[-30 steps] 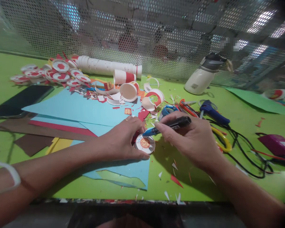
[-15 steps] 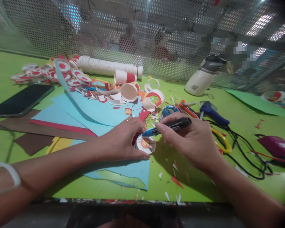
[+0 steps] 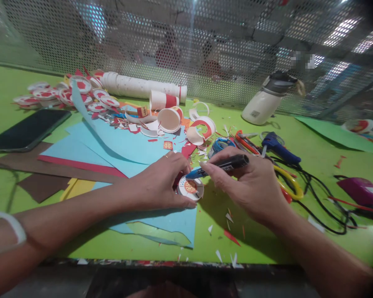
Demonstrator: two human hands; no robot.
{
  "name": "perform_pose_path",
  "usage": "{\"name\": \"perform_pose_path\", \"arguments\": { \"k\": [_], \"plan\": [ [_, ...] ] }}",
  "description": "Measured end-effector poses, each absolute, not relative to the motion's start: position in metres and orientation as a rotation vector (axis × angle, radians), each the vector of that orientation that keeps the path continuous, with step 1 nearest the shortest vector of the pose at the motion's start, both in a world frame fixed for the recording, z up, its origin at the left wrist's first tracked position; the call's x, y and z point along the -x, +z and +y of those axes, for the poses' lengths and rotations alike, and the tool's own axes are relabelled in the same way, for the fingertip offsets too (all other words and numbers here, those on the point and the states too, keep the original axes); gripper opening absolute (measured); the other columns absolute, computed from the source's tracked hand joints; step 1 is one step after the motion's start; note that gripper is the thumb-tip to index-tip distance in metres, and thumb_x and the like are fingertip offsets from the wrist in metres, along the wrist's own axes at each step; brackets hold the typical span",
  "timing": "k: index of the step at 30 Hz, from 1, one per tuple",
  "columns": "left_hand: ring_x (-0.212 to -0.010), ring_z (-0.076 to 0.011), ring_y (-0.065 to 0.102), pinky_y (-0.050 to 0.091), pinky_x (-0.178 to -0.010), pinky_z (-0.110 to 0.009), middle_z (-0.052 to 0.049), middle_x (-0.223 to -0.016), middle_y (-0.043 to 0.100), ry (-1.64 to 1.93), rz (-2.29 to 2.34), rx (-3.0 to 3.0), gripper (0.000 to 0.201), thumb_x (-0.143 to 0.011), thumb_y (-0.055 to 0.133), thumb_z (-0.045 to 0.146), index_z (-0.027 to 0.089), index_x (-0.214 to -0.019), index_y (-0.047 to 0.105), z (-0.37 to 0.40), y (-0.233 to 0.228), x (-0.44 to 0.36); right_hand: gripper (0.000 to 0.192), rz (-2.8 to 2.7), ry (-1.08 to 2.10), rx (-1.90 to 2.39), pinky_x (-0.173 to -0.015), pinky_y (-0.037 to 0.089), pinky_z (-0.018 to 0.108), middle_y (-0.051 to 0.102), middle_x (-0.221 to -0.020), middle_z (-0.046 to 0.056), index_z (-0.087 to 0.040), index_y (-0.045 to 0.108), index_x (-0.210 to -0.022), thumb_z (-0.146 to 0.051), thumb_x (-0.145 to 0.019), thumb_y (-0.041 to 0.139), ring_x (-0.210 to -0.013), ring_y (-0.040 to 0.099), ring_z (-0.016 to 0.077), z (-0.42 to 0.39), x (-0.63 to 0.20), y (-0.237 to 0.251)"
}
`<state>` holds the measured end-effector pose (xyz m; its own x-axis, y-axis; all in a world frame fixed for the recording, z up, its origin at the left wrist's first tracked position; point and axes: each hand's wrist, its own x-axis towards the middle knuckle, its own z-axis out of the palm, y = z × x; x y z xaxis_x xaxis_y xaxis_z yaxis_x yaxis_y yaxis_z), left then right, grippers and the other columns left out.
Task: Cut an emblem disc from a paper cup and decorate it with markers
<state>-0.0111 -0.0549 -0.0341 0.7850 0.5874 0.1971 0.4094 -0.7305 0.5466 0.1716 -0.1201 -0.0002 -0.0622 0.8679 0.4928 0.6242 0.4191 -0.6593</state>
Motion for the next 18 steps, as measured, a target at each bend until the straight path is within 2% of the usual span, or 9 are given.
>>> {"name": "perform_pose_path", "arguments": {
  "k": [3,12,18],
  "plan": [
    [-0.084,-0.0214,0.046,0.039,-0.070,-0.034,-0.003,-0.087,0.050,0.499,0.753,-2.485,0.037,-0.066,0.075,0.038,0.019,-0.088,0.053,-0.0550,-0.0345,0.0112,0.018,-1.790,0.289,1.299,-0.046,0.040,0.019,0.061,-0.057,-0.003,-0.017,0.063,-0.068,-0.027,-0.080,0.070,-0.049,0.050,0.0083,-0.1200,-0.1701,-0.0010],
    [-0.085,-0.0226,0.047,0.039,-0.070,-0.035,-0.004,-0.087,0.052,0.469,0.775,-2.481,0.037,-0.066,0.074,0.040,0.018,-0.088,0.054,-0.0539,-0.0341,0.0111,0.021,-1.762,0.271,1.267,-0.044,0.037,0.020,0.055,-0.052,-0.005,-0.017,0.061,-0.064,-0.027,-0.080,0.071,-0.046,0.045,0.0073,-0.1186,-0.1691,-0.0045],
    [-0.081,-0.0201,0.045,0.038,-0.066,-0.032,-0.003,-0.084,0.052,0.476,0.764,-2.473,0.033,-0.068,0.072,0.039,0.020,-0.079,0.048,-0.0556,-0.0323,0.0115,0.022,-1.623,0.246,1.303,-0.041,0.036,0.021,0.054,-0.048,-0.006,-0.018,0.061,-0.065,-0.030,-0.080,0.071,-0.041,0.045,0.0076,-0.1202,-0.1728,0.0009]
  ]
}}
